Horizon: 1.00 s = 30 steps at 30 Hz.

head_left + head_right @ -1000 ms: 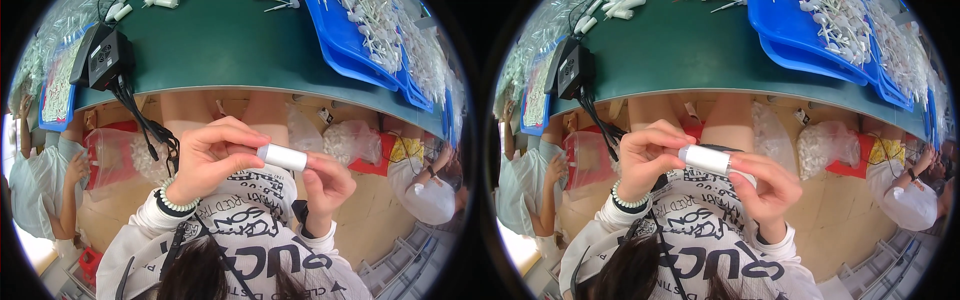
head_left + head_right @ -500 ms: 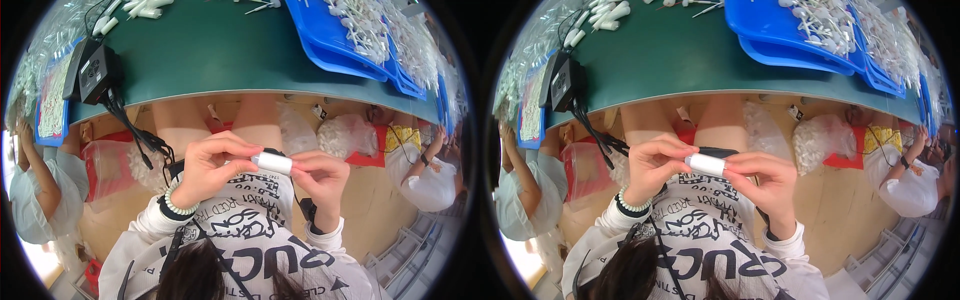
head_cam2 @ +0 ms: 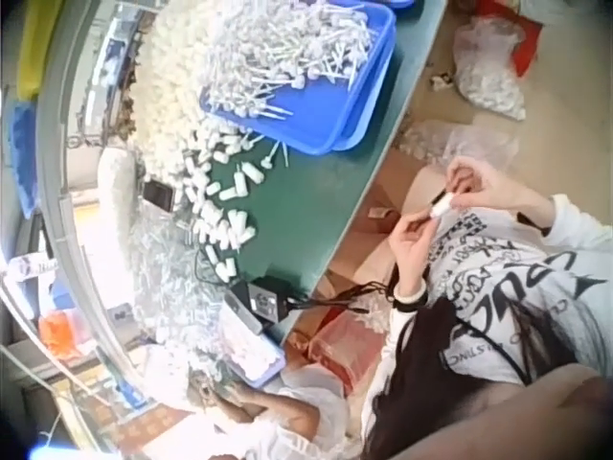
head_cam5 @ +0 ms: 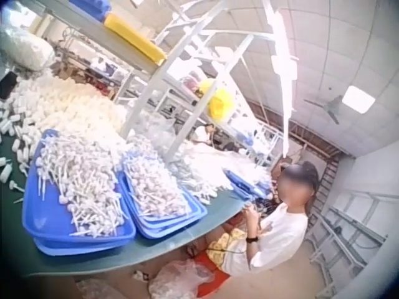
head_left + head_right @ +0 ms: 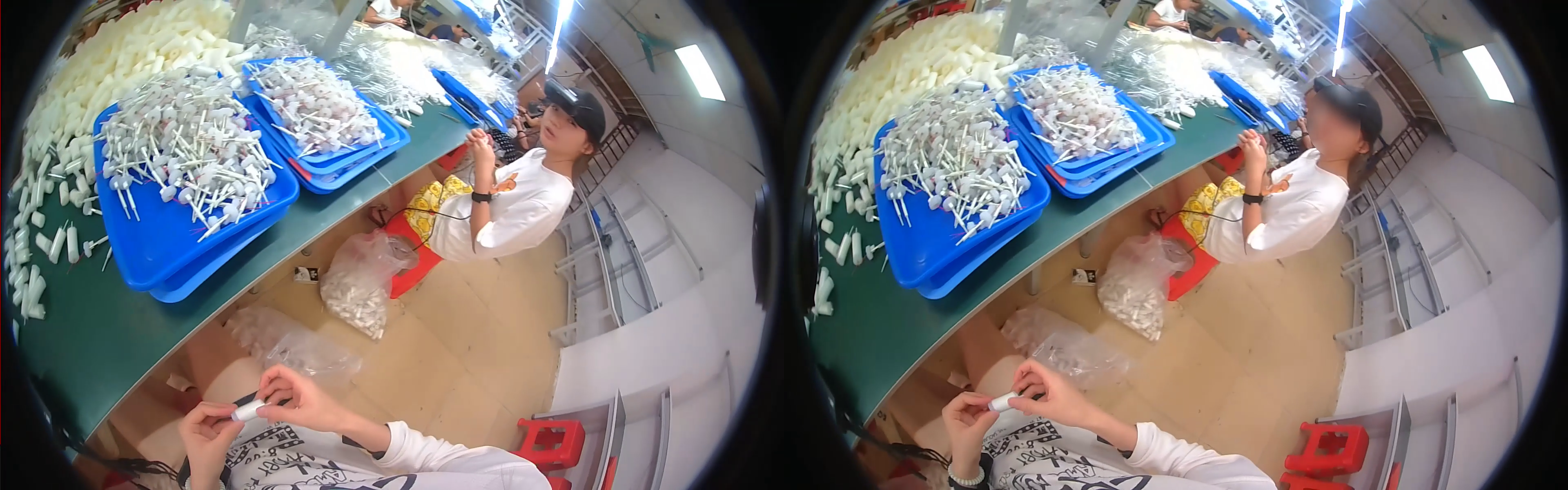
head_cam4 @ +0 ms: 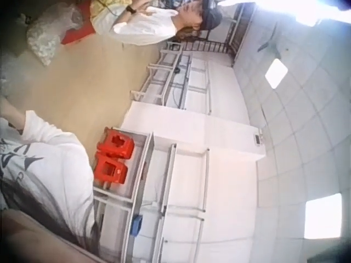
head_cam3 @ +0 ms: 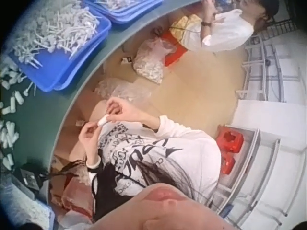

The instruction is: The recorder is assembling small plastic and metal components, likely for a mechanical or electrical device, at a factory workbench.

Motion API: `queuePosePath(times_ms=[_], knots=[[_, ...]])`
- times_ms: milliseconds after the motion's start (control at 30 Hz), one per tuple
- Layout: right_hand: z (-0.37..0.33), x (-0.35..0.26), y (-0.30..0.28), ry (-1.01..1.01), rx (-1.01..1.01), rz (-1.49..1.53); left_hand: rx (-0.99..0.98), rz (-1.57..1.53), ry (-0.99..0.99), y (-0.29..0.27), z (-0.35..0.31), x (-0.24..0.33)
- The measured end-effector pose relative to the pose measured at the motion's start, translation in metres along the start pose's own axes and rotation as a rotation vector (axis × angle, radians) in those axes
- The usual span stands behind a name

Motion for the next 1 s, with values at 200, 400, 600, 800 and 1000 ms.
queuePosePath(times_ms=[200,400,600,800,1000], knots=[[-0.005,0.024,-0.044,0.003,0.054,-0.187,-0.092,0.242,-0.064,0.016,0.018,-0.022],[-0.002,0.141,-0.2,0.321,0.495,-0.237,-0.166,0.697,0.074,0.01,0.024,-0.031],[-0.034,0.209,-0.248,0.478,0.796,-0.389,-0.163,0.678,0.025,0.003,0.017,-0.042],[-0.051,0.182,-0.237,0.453,0.621,-0.631,-0.149,0.666,-0.075,-0.002,0.007,-0.045],[-0.117,0.227,-0.322,0.507,-0.075,-0.907,-0.228,0.835,0.153,0.02,0.009,-0.028]])
Point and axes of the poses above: each hand's wrist, its own z-axis towards the middle knuckle, its own y-axis out of the palm, x = y × z, the point moved 4 cm from there along z, towards the middle knuckle, and after that the axes turned 9 degrees about -y, right-handed, at the moved point
